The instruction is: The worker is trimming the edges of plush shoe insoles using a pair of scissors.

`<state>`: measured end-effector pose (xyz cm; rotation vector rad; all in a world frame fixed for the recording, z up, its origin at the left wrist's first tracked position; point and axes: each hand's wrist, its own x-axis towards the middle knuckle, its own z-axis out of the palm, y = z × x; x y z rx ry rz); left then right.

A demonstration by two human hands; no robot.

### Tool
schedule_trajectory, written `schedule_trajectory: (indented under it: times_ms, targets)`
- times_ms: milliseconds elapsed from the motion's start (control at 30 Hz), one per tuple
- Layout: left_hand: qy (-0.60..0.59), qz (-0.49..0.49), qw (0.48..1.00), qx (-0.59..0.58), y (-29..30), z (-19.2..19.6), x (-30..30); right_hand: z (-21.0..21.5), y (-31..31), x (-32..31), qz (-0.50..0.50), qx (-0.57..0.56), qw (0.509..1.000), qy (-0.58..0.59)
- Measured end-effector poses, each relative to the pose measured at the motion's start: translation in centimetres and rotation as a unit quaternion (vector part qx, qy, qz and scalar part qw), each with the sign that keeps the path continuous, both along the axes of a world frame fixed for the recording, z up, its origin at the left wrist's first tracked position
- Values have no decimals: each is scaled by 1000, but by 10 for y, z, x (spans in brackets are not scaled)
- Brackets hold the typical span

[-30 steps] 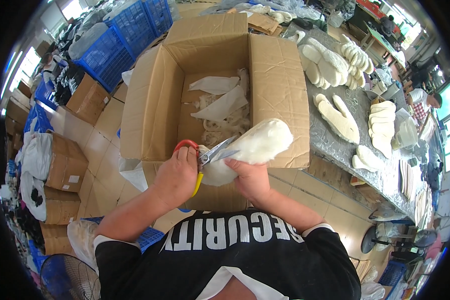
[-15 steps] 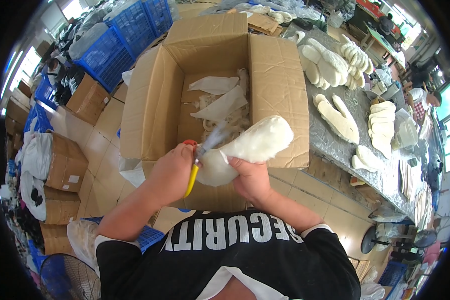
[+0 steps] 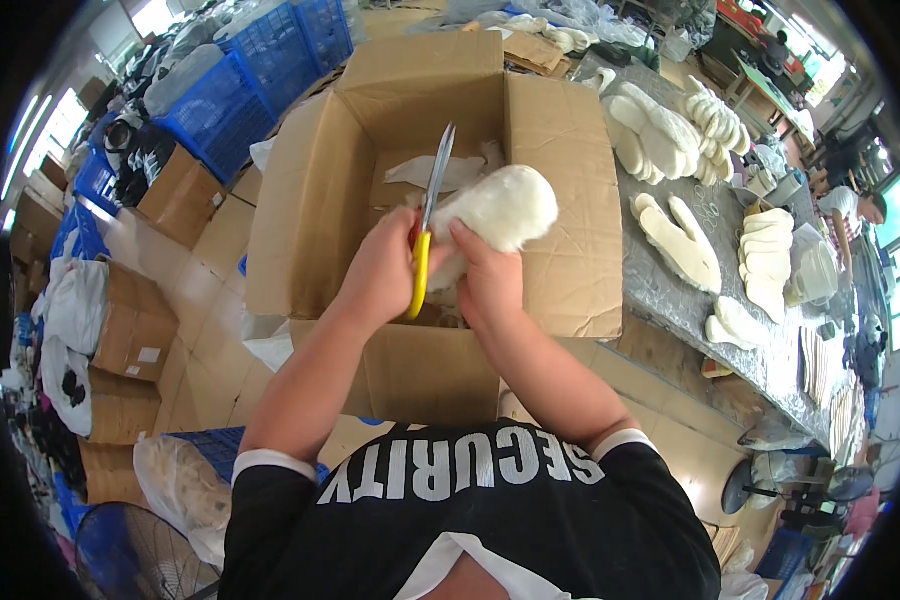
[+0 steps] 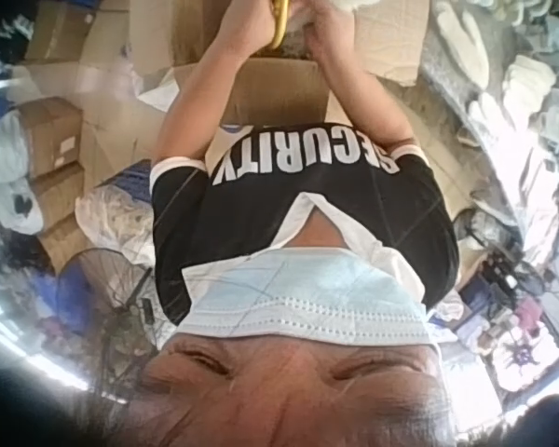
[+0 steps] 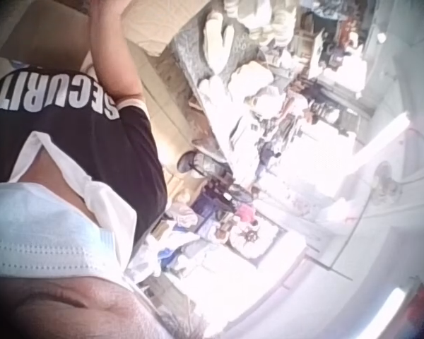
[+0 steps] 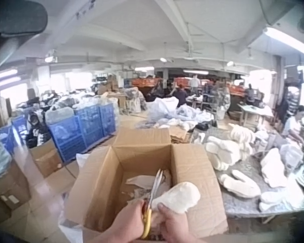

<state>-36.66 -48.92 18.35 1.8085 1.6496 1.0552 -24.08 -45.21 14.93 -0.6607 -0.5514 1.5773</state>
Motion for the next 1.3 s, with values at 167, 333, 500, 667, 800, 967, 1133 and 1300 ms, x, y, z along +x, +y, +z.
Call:
schedule_trajectory:
  times_ms: [167,333,500,667,800,967,1133,1300]
  targets:
    - [129,243,961,-6,37,-30,-38,-1,18,8,19,-5,1000,4]
    - [108,162,980,-32,-1,-20,-39,-16,14,24,54,11,998,4]
    - [241,38,966,91,-32,-23,-13,-8,-12,22,154,10,988,27]
    - [186,58,979,55,-40,-22,-6,-8,-24,18,163,35,986,-26]
    - [175,66,977,102,-48,-6,-16,-17,-21,30,115,46,992,8]
    - [311,72,940,118,-70,5,-28,-15,-23,35,122,115,986,2]
    - [368,68,919,123,-77,7,-25,-3,-29,33,170,161,972,14]
    - [382,72,909,151,-74,6,-23,-11,-29,30,187,200,960,64]
